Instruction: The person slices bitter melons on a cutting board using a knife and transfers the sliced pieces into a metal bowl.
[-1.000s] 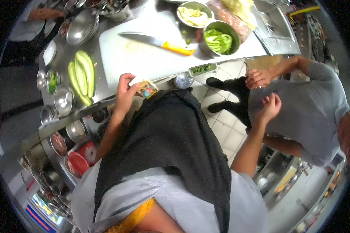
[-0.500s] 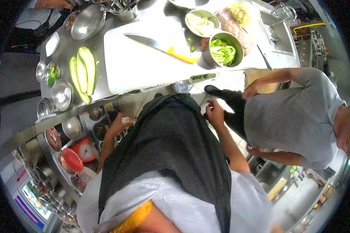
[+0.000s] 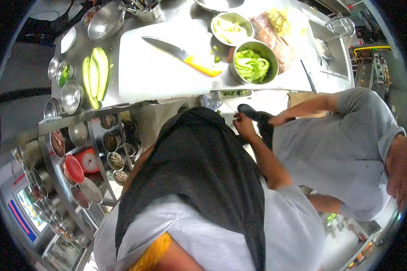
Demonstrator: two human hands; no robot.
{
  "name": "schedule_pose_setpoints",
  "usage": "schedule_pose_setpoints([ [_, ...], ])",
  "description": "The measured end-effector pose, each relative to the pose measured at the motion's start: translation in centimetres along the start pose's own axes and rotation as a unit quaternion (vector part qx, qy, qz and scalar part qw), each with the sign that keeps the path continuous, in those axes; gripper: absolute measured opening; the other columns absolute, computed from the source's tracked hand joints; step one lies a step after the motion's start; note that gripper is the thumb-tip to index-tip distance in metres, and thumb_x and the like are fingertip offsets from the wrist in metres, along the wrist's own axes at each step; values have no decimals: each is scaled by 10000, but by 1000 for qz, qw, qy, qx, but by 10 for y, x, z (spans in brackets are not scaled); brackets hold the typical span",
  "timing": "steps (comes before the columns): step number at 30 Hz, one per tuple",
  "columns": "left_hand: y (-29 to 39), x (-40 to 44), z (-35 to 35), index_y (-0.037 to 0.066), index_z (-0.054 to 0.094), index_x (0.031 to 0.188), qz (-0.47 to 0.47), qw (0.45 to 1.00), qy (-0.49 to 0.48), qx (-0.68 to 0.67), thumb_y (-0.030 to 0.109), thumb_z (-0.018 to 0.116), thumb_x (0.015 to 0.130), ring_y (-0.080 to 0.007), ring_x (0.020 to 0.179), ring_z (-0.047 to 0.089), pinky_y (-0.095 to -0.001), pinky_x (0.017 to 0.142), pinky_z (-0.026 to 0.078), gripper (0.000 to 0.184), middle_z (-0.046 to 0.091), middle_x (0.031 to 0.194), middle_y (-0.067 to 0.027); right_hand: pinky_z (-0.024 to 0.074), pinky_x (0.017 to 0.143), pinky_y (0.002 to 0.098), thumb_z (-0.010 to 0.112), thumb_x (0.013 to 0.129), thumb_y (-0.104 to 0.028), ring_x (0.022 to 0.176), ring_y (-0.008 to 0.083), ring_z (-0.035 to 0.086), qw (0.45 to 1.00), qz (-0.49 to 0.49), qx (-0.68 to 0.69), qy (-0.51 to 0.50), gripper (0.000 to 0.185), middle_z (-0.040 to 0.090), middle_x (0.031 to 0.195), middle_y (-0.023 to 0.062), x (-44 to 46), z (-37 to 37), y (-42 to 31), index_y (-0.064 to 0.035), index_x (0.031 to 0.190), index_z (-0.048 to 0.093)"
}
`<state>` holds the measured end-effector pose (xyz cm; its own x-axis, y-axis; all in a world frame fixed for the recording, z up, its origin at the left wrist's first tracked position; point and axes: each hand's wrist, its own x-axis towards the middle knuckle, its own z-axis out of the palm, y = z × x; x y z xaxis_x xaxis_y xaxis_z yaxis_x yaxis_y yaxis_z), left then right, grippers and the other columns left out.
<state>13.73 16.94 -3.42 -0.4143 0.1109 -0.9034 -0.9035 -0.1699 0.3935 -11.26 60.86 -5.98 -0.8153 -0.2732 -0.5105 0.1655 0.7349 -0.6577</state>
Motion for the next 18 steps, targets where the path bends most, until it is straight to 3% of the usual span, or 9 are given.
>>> schedule_pose_setpoints([
  [2, -8, -4, 16, 185, 482, 1482, -22, 999, 35, -34, 495, 556, 986, -245, 1328, 468, -466, 1012, 459, 590, 528, 1433, -65, 548, 625, 345, 680, 905, -194, 658, 186, 676, 999, 14, -16, -30, 329, 715, 866, 126, 3, -5, 16, -28, 1184, 625],
  [8, -104, 8, 14, 176, 517, 1449, -38, 996, -76, 13, 431, 580, 987, -266, 1337, 480, -513, 965, 520, 531, 530, 1442, -65, 540, 619, 353, 693, 883, -263, 648, 187, 671, 995, 61, -34, -70, 383, 701, 841, 132, 5, -22, 54, -23, 1177, 641],
  [10, -128, 2, 15, 173, 528, 1438, 83, 986, -135, 59, 410, 589, 987, -273, 1340, 483, -529, 949, 541, 512, 530, 1445, -66, 537, 676, 375, 697, 884, -243, 743, 230, 675, 994, 58, -20, -95, 383, 697, 854, 154, 14, -27, 63, -23, 1191, 635],
  [12, -154, 0, 25, 170, 540, 1427, 189, 968, -138, 90, 388, 597, 988, -280, 1343, 487, -545, 934, 561, 494, 531, 1448, -66, 501, 574, 339, 721, 905, -272, 652, 141, 608, 988, 88, -82, -102, 390, 667, 839, 102, 25, -32, 59, -25, 1192, 630],
  [13, -83, -26, 62, 161, 523, 1449, -154, 981, -18, -120, 360, 622, 977, -304, 1395, 434, -588, 938, 563, 521, 485, 1508, -75, 474, 998, 410, 622, 951, -402, 1185, 308, 625, 984, 84, 6, -155, 571, 656, 1281, 190, 26, -36, 62, -31, 1380, 560],
  [14, -98, -8, 62, 166, 465, 1501, -122, 984, -59, -112, 400, 624, 973, -313, 1437, 376, -622, 940, 552, 599, 411, 1575, -82, 526, 761, 438, 646, 950, -405, 880, 340, 665, 979, -127, -151, -58, 499, 670, 917, 185, 62, 2, 130, -50, 1295, 582],
  [15, -117, 7, 60, 203, 496, 1491, -122, 986, -39, -105, 393, 597, 992, -330, 1369, 439, -682, 1026, 447, 543, 416, 1570, -72, 525, 764, 439, 645, 950, -406, 884, 342, 664, 983, -78, -113, -121, 499, 670, 919, 186, 96, -13, 197, -50, 1295, 582],
  [17, -116, 10, 65, 245, 387, 1549, -116, 985, -25, -128, 536, 466, 1011, -346, 1447, 368, -759, 1025, 376, 616, 383, 1601, -71, 524, 770, 441, 642, 951, -408, 892, 346, 662, 977, -58, -131, -158, 500, 670, 922, 188, 119, -24, 146, -51, 1295, 582],
  [18, -114, 10, 65, 298, 361, 1552, -128, 983, -37, -122, 611, 420, 993, -342, 1468, 354, -746, 1031, 360, 644, 369, 1617, -54, 524, 772, 442, 641, 951, -409, 896, 349, 661, 972, -58, -144, -174, 500, 670, 924, 189, 131, -23, 123, -51, 1295, 582],
])
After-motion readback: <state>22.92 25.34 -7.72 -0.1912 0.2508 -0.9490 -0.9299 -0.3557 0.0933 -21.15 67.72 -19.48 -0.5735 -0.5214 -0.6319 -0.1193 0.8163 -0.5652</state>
